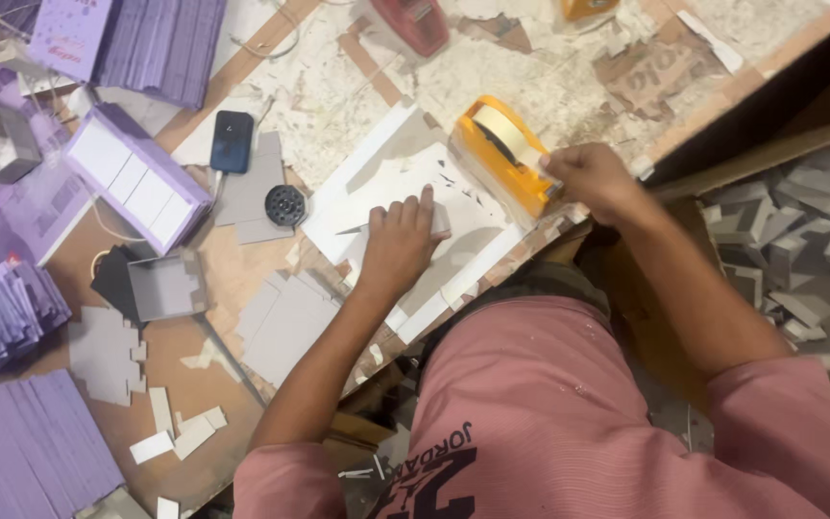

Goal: The person assembles small white paper boxes by folding flaps and securing them with clear tape from a yellow dispenser. They repeatedly pick up flat pieces, fold them into box shapes, and apply tape to the edges. Completed boxes are placed on the table.

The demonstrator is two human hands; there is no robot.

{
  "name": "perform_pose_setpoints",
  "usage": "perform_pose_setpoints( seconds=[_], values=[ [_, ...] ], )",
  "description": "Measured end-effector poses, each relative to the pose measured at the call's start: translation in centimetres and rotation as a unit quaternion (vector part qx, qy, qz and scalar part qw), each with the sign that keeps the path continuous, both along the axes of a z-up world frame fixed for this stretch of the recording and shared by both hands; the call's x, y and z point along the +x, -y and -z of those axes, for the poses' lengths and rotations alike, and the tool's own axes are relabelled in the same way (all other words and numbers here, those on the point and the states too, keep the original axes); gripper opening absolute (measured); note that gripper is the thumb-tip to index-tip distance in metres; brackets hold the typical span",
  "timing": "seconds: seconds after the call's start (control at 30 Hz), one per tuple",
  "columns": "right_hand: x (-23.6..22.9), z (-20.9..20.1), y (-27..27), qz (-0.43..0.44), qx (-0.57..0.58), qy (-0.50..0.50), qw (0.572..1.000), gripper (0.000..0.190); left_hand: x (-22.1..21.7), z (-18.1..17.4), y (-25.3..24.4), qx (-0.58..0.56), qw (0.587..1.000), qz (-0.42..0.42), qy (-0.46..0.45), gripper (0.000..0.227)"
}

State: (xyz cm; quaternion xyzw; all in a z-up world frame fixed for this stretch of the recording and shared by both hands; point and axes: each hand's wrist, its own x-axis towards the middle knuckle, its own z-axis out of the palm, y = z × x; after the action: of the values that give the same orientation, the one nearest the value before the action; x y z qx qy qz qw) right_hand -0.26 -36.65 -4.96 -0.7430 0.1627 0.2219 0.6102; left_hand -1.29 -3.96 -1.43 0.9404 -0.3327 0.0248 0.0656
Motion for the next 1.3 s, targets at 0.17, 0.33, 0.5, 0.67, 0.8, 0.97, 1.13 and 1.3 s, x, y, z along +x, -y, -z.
perform_pose_setpoints(
  seconds=[0.17, 0.33, 0.5, 0.67, 0.8, 0.97, 1.13, 1.3],
  values=[
    [-2.0, 2.8, 0.8, 0.149, 0.173, -0.013, 0.974, 0.021, 0.0, -0.1, 0.0, 0.0, 1.0, 0.006, 0.0, 0.072],
    [-5.8, 7.0, 0.6, 0.188, 0.225, 0.12, 0.948, 0.018, 0.3, -0.2, -0.2, 0.002, 1.0, -0.001, -0.009, 0.072],
    [-7.1, 9.0, 2.5, -0.002, -0.158, 0.234, 0.959, 0.008, 0.5, 0.0, 0.0, 0.006, 1.0, 0.002, -0.022, 0.071],
    [-5.9, 4.2, 4.3, 0.072, -0.343, 0.322, 0.88, 0.014, 1.6, -0.1, -0.2, 0.005, 1.0, 0.005, -0.013, 0.074],
    [-3.9, 0.0, 2.1, -0.06, -0.164, 0.244, 0.954, 0.037, 0.9, 0.0, -0.1, 0.003, 1.0, 0.008, -0.013, 0.071],
    [-1.5, -0.1, -0.3, -0.011, -0.026, 0.11, 0.994, 0.084, 0.9, -0.5, -0.1, -0.011, 1.0, 0.012, 0.007, 0.07],
    [-3.2, 4.3, 0.6, 0.114, 0.205, 0.156, 0.959, 0.08, 0.7, -0.4, -0.1, -0.015, 1.0, 0.008, -0.002, 0.068],
    [-5.8, 6.7, 1.7, 0.095, 0.254, 0.192, 0.943, 0.069, 1.0, -0.3, -0.2, -0.015, 1.0, 0.007, -0.019, 0.068]
  ],
)
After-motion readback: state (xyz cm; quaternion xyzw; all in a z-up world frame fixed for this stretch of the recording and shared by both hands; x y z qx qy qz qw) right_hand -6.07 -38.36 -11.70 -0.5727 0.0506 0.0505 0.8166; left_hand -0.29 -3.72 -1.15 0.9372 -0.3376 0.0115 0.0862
